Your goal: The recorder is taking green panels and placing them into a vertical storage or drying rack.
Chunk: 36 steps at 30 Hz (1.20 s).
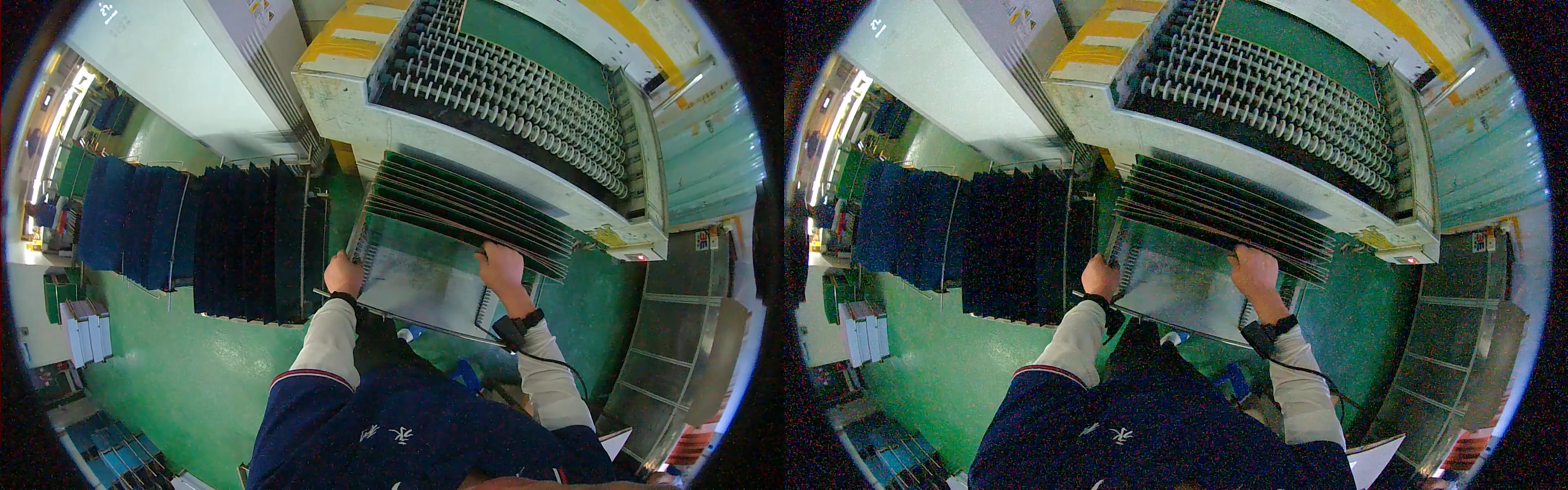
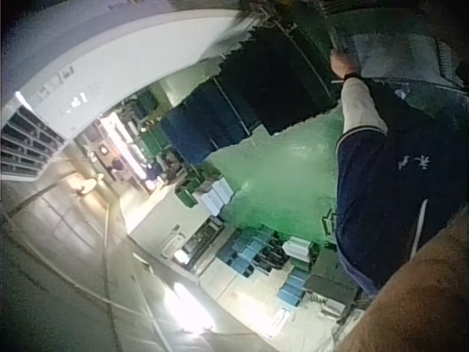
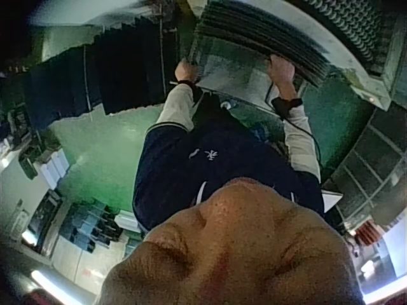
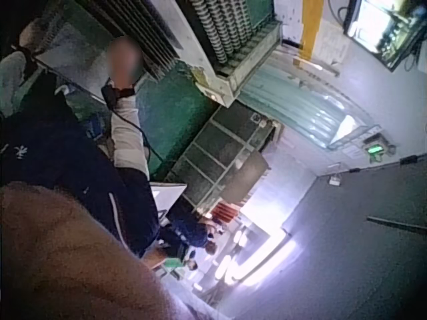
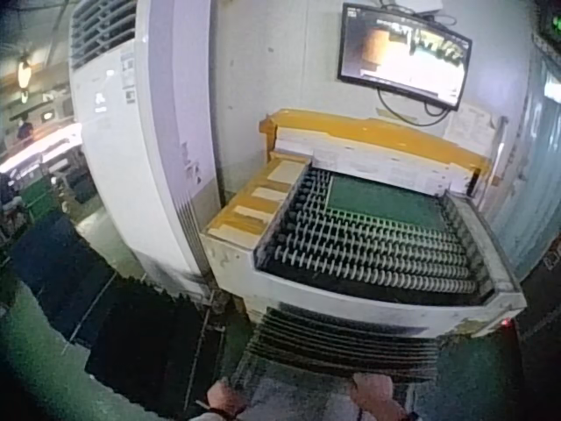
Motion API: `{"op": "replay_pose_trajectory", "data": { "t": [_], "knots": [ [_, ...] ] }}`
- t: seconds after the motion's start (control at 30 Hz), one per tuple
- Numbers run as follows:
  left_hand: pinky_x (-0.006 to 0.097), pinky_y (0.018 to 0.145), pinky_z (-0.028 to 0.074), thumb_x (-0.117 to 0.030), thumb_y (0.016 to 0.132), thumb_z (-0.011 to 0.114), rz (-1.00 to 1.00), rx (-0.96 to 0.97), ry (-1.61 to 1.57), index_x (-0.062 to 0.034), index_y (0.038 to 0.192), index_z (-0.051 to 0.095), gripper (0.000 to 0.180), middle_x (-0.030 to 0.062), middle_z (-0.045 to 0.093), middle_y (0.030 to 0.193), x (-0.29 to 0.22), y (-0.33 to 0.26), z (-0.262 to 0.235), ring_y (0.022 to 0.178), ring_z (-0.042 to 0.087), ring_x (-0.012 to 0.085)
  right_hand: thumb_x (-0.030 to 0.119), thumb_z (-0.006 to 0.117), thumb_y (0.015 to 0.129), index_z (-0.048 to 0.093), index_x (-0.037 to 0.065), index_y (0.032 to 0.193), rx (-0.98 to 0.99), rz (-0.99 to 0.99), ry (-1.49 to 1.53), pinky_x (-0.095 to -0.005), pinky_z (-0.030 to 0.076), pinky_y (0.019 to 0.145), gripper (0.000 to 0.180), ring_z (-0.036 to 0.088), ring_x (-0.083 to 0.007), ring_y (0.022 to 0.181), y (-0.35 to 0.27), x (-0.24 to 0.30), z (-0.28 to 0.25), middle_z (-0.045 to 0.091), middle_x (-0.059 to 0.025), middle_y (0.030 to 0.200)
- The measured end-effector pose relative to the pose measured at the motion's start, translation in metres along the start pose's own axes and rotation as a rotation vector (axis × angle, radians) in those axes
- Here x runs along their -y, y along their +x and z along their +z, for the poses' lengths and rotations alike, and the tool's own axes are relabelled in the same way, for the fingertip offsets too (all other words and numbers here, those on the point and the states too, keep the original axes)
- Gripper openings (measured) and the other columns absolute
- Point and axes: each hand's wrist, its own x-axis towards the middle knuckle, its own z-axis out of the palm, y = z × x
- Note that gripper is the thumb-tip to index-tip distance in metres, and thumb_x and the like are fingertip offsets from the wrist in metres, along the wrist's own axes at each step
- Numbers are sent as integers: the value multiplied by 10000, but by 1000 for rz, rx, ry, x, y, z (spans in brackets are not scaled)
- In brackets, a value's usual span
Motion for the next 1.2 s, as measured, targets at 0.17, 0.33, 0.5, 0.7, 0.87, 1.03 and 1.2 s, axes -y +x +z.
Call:
{"op": "replay_pose_trajectory", "data": {
  "t": [0.17, 0.33, 0.5, 0.7, 0.87, 1.03, 1.2],
  "knots": [
    [477, 843, 545, -263, 807, 683, -4, 23, -4, -39, 989, 646, 292, 198, 697, 1029, 0, 1, -1, 979, 670, 406, 338, 687, 863, 654, 85, 857, -1, 7, -7, -506, 537, 671, 256, 683, -390, 775, 0, 1, -1, 695, -163, 795],
    [479, 837, 546, -275, 811, 698, 3, 9, 4, -32, 980, 640, 302, 201, 697, 1020, 2, 2, 2, 970, 674, 402, 336, 683, 864, 652, 76, 856, 14, 17, -1, -514, 532, 675, 261, 682, -393, 783, 0, 1, 0, 694, -166, 800],
    [481, 829, 547, -301, 808, 725, 21, 3, -31, -31, 978, 637, 331, 201, 697, 1012, 7, 2, 5, 959, 677, 398, 337, 679, 866, 653, 74, 857, 20, 20, 1, -515, 530, 676, 264, 681, -391, 787, 0, 4, -3, 692, -164, 805],
    [484, 826, 547, -307, 805, 733, -7, 26, -9, -37, 964, 629, 331, 198, 697, 1007, 3, 2, 4, 956, 678, 398, 338, 677, 868, 656, 79, 865, 11, 16, 10, -506, 533, 681, 259, 684, -381, 792, -1, 1, 0, 692, -156, 801],
    [483, 831, 548, -299, 803, 731, -27, 45, 2, -34, 977, 626, 334, 201, 696, 1010, 3, 2, 2, 961, 678, 398, 321, 691, 851, 663, 85, 854, -13, 10, 10, -495, 529, 666, 238, 682, -371, 772, 0, 1, 3, 693, -152, 792],
    [483, 836, 548, -294, 805, 720, -10, 41, 1, -28, 989, 630, 335, 205, 695, 1010, 2, 2, 1, 966, 677, 399, 276, 727, 810, 666, 83, 809, -100, -29, 27, -478, 508, 618, 203, 666, -364, 713, -2, -3, 7, 680, -149, 748],
    [483, 837, 548, -286, 812, 703, -11, 48, 9, -23, 985, 631, 323, 205, 693, 1013, 3, 3, 1, 966, 677, 400, 332, 679, 861, 667, 88, 886, 36, 28, 12, -504, 548, 714, 245, 692, -381, 826, 1, 0, 3, 708, -161, 862]
  ]
}}
